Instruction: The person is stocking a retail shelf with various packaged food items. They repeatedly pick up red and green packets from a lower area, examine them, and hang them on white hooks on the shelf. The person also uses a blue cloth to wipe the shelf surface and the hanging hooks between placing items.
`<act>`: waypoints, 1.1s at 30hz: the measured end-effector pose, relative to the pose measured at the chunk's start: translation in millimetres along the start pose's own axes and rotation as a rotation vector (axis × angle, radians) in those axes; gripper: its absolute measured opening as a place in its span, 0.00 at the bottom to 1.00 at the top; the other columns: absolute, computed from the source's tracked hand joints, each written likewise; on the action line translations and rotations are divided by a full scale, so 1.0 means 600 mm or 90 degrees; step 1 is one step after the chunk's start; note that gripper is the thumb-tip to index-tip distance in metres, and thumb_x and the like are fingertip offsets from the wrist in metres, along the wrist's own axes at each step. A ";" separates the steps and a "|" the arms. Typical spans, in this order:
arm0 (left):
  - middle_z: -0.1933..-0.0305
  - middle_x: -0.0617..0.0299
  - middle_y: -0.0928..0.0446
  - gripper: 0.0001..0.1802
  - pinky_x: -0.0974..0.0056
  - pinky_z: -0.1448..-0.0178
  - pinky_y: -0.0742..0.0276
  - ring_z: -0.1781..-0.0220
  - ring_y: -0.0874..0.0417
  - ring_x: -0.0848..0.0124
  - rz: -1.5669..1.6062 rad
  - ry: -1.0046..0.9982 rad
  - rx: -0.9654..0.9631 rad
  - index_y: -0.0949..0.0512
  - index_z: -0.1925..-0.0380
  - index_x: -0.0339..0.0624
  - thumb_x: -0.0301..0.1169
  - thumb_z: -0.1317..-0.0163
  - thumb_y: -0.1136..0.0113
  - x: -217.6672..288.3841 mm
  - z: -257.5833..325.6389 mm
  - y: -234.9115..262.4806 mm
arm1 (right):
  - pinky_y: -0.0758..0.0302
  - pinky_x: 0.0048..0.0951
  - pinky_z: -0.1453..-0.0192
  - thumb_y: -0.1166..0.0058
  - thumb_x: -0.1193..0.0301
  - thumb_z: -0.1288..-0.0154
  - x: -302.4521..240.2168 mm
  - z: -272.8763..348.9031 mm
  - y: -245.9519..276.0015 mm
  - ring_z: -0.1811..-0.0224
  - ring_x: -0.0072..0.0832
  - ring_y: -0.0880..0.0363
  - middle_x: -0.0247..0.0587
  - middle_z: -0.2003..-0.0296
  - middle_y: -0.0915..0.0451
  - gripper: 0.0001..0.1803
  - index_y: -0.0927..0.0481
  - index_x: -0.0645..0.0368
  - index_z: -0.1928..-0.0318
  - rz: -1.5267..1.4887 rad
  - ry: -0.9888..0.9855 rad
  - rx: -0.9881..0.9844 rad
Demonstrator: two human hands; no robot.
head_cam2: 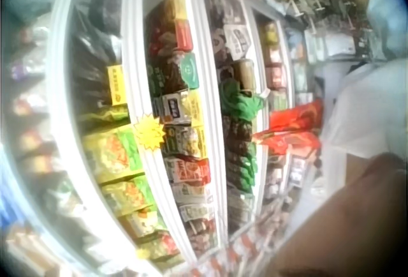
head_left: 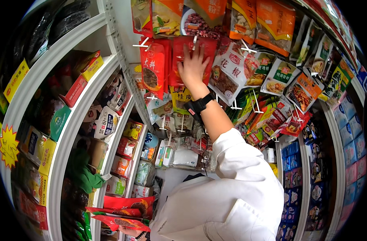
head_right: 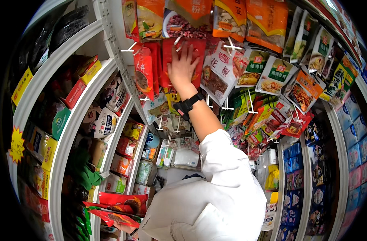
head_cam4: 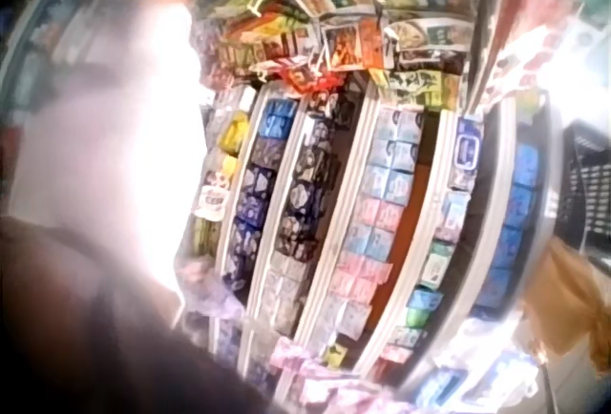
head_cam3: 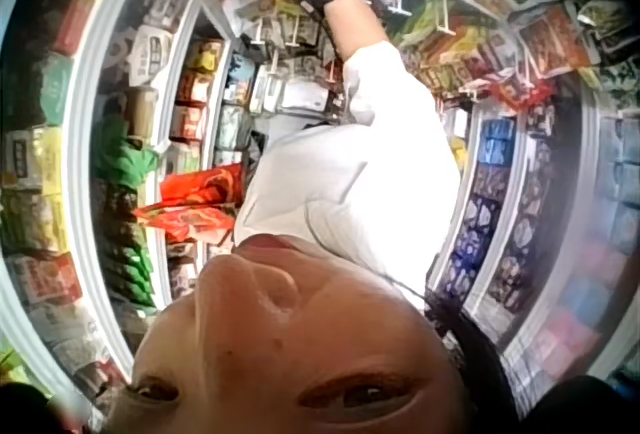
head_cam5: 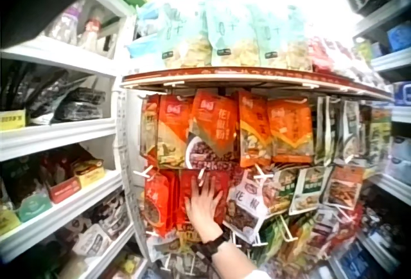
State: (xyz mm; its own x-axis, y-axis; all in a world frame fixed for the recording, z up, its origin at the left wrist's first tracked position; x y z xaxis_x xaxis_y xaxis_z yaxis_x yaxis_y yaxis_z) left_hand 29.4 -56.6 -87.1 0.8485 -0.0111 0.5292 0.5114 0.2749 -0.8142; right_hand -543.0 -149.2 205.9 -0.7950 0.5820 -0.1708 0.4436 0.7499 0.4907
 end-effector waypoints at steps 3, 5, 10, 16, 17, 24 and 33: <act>0.49 0.57 0.27 0.25 0.57 0.45 0.30 0.48 0.26 0.63 0.034 0.010 -0.035 0.32 0.48 0.42 0.40 0.46 0.51 0.013 0.028 0.001 | 0.50 0.63 0.39 0.43 0.61 0.51 -0.021 0.012 -0.006 0.34 0.53 0.53 0.56 0.36 0.50 0.36 0.38 0.50 0.39 -0.004 0.019 -0.014; 0.50 0.57 0.27 0.25 0.56 0.46 0.29 0.49 0.26 0.63 0.066 0.055 -0.090 0.32 0.48 0.42 0.40 0.46 0.51 0.003 0.022 -0.017 | 0.50 0.55 0.36 0.43 0.63 0.51 0.011 0.033 0.025 0.37 0.55 0.47 0.64 0.41 0.42 0.32 0.33 0.55 0.44 -0.134 0.065 0.059; 0.51 0.57 0.26 0.24 0.55 0.47 0.27 0.51 0.24 0.62 0.160 0.110 -0.162 0.32 0.49 0.42 0.39 0.46 0.50 -0.006 0.046 -0.043 | 0.34 0.31 0.44 0.52 0.73 0.38 -0.090 0.225 0.114 0.52 0.31 0.27 0.44 0.56 0.24 0.13 0.27 0.65 0.53 -0.811 -0.056 -0.198; 0.52 0.55 0.25 0.24 0.55 0.50 0.25 0.54 0.22 0.60 0.212 0.011 -0.067 0.34 0.49 0.37 0.33 0.48 0.48 0.003 0.100 -0.084 | 0.33 0.28 0.44 0.58 0.61 0.32 -0.287 0.432 0.171 0.48 0.29 0.28 0.43 0.53 0.24 0.21 0.32 0.63 0.45 -1.014 0.198 -1.144; 0.54 0.56 0.24 0.23 0.55 0.51 0.24 0.55 0.21 0.60 0.195 -0.009 -0.042 0.33 0.50 0.38 0.34 0.47 0.50 0.005 0.108 -0.076 | 0.32 0.27 0.47 0.58 0.62 0.32 -0.311 0.454 0.182 0.52 0.28 0.27 0.43 0.56 0.23 0.20 0.31 0.63 0.46 -1.033 0.159 -1.217; 0.55 0.55 0.24 0.22 0.58 0.51 0.25 0.56 0.21 0.60 0.139 -0.077 0.041 0.32 0.52 0.39 0.36 0.47 0.54 0.056 0.167 0.004 | 0.31 0.30 0.70 0.59 0.69 0.33 -0.404 0.576 0.248 0.77 0.25 0.30 0.46 0.78 0.25 0.12 0.27 0.65 0.58 -0.893 0.491 -1.311; 0.50 0.53 0.26 0.25 0.55 0.43 0.30 0.50 0.25 0.58 0.218 -0.001 0.015 0.34 0.48 0.37 0.34 0.48 0.51 0.102 0.233 0.093 | 0.33 0.33 0.74 0.56 0.68 0.35 -0.451 0.619 0.338 0.82 0.35 0.34 0.51 0.81 0.30 0.12 0.28 0.66 0.63 -0.903 0.447 -1.179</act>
State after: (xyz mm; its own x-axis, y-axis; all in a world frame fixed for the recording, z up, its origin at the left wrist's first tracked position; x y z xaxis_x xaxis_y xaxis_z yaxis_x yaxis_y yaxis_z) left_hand 90.6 92.2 -67.0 0.9701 0.0866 0.2269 0.1941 0.2854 -0.9386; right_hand -84.0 -37.7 34.2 -0.2976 -0.2365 -0.9249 -0.5927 -0.7138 0.3732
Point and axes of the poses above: each hand's wrist, its own z-axis away from the middle knuckle, its own y-axis out of the back of the hand, x = y × z, the point moved 1 cm from there along -z, towards the middle knuckle
